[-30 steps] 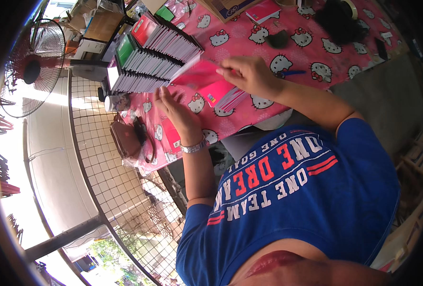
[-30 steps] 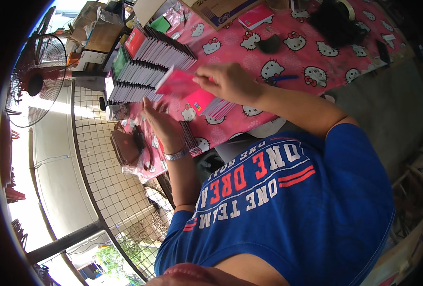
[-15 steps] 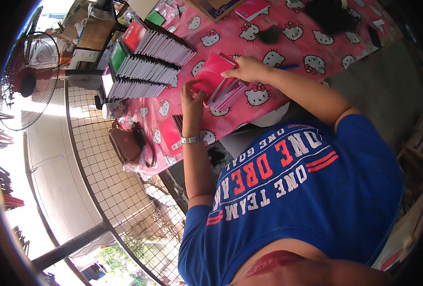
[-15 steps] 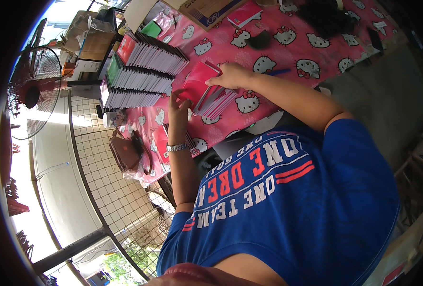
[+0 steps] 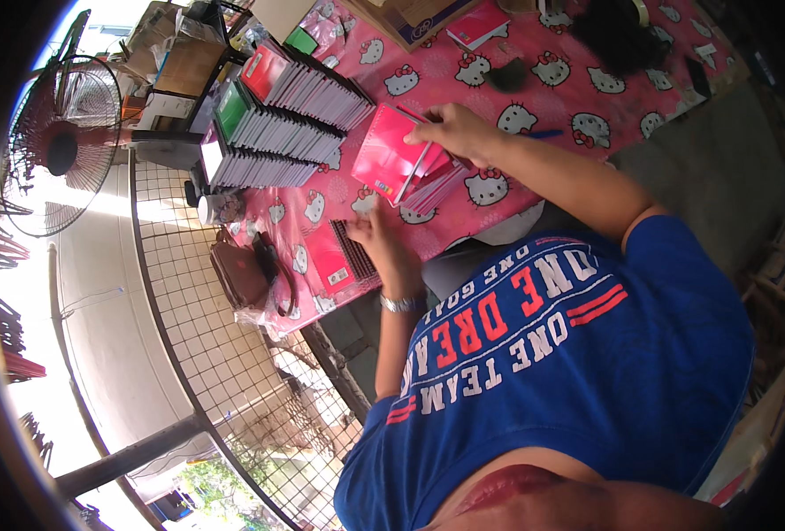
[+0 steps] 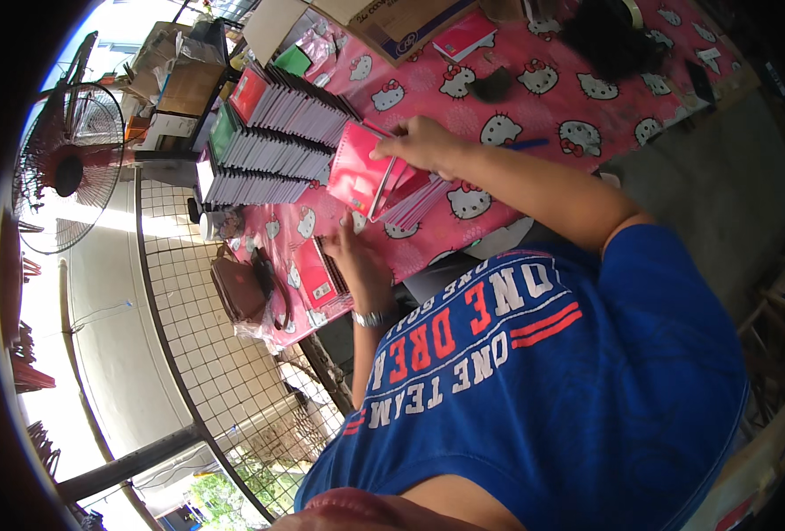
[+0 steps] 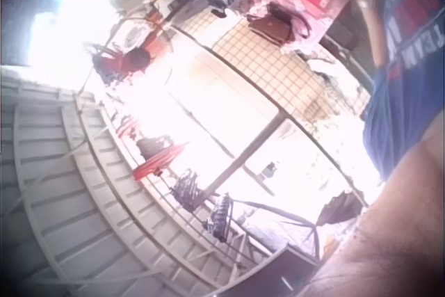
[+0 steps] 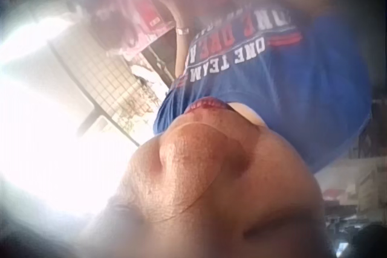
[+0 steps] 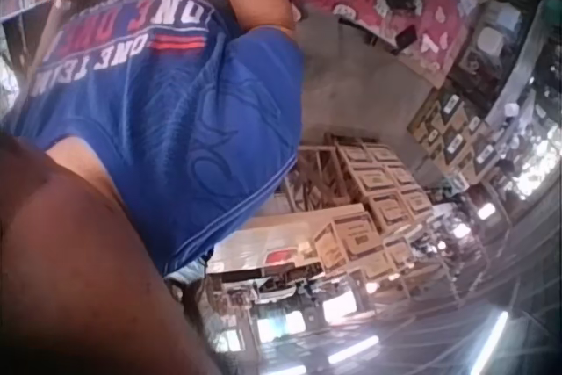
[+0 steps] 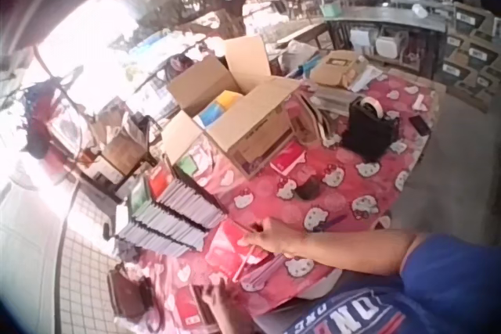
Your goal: The person assembles pink notepads by hand, inserting a metal spiral binding into the perforated edges of the paper and covers.
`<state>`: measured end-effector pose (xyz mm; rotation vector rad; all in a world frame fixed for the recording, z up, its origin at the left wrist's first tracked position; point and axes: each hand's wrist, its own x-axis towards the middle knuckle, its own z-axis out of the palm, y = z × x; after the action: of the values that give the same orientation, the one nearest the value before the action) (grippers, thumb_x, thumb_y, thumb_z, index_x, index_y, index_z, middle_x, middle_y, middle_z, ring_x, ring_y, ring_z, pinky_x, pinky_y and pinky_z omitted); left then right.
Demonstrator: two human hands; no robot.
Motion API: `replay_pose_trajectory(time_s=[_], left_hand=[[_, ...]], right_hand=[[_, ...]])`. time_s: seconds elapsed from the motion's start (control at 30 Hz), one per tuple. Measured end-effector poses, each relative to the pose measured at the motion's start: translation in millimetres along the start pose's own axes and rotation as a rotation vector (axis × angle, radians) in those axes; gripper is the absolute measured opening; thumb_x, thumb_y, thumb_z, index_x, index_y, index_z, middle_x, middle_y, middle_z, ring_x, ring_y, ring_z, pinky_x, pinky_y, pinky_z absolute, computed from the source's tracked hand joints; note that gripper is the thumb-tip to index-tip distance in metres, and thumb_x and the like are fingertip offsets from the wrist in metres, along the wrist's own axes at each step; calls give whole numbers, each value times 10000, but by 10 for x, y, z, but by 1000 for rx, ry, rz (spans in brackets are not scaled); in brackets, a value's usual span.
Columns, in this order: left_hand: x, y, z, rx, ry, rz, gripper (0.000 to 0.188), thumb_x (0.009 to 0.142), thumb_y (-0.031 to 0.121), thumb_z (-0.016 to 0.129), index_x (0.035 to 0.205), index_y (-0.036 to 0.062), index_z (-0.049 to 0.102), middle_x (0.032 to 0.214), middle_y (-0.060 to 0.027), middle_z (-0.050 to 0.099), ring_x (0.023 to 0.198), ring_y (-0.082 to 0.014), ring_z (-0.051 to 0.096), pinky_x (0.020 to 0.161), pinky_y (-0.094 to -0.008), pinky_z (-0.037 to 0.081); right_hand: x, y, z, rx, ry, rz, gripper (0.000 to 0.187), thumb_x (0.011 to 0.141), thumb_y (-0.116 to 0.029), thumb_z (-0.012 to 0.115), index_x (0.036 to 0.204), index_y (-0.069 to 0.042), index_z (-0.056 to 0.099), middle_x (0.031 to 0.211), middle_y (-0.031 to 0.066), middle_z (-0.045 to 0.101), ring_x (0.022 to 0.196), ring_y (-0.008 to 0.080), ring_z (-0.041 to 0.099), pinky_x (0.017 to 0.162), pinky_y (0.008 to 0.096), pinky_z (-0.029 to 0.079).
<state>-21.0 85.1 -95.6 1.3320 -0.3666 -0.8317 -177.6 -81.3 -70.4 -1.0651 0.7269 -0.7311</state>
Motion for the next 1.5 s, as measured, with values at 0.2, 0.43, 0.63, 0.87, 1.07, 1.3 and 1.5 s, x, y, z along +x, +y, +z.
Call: replay_pose_trajectory(time_s=[0.2, 0.43, 0.63, 0.87, 1.07, 1.3, 1.5], left_hand=[[-130, 199, 379, -629, -425, -193, 540, 950, 500, 576, 1237, 45, 534, 1097, -114, 632, 1058, -285, 609, 995, -456, 457], [636, 860, 257, -378, -748, -243, 608, 854, 233, 687, 1358, -15, 455, 1282, -172, 596, 1184, -327, 586, 1033, -476, 459], [1373, 1067, 500, 525, -1004, -477, 629, 749, 62, 762, 1316, -11, 499, 1166, -90, 651, 1024, -207, 645, 958, -338, 481], [1169, 865, 1024, 1338, -1155, -136, 785, 754, 110, 810, 1400, 41, 369, 1299, -131, 562, 1244, -274, 508, 1070, -387, 387], [316, 771, 800, 1737, -912, 792, 672, 720, 273, 831, 1274, 92, 496, 1296, -151, 515, 1179, -412, 518, 940, -507, 482], [368, 1134, 706, 1233, -944, 407, 372, 840, 121, 698, 1189, 43, 593, 1012, -151, 659, 956, -344, 652, 824, -401, 515], [395, 1116, 764, 1473, -697, 829, 213, 894, 125, 609, 1099, 76, 575, 997, -148, 633, 864, -404, 626, 711, -454, 513]], right_hand=[[-674, -36, 418, -271, 161, -636, 581, 839, -320, 760, 1240, 2, 488, 1105, 108, 507, 1014, 179, 531, 907, 333, 453], [-783, 62, 53, -482, -204, -781, 606, 834, -372, 770, 1259, -36, 499, 1164, 136, 527, 1118, 250, 530, 956, 399, 433], [12, 52, -1620, -839, 498, -577, 234, 893, -279, 703, 1000, -72, 679, 1007, 116, 642, 963, 256, 640, 837, 376, 508], [180, 274, -3002, -1816, 739, 74, 274, 916, -237, 607, 1171, -139, 627, 1245, 130, 540, 1184, 343, 532, 894, 475, 515], [221, 273, -3269, -1774, 752, 57, 243, 918, -164, 554, 1152, -132, 610, 1192, 127, 572, 1145, 337, 556, 895, 487, 505], [255, -31, -2294, -1540, 691, -598, 325, 837, -160, 687, 1158, -128, 643, 1108, 101, 625, 994, 333, 626, 867, 449, 512], [-187, -336, -466, -957, -79, -1222, 316, 872, -89, 682, 1185, -84, 637, 1078, 79, 627, 1004, 264, 618, 896, 381, 514]])
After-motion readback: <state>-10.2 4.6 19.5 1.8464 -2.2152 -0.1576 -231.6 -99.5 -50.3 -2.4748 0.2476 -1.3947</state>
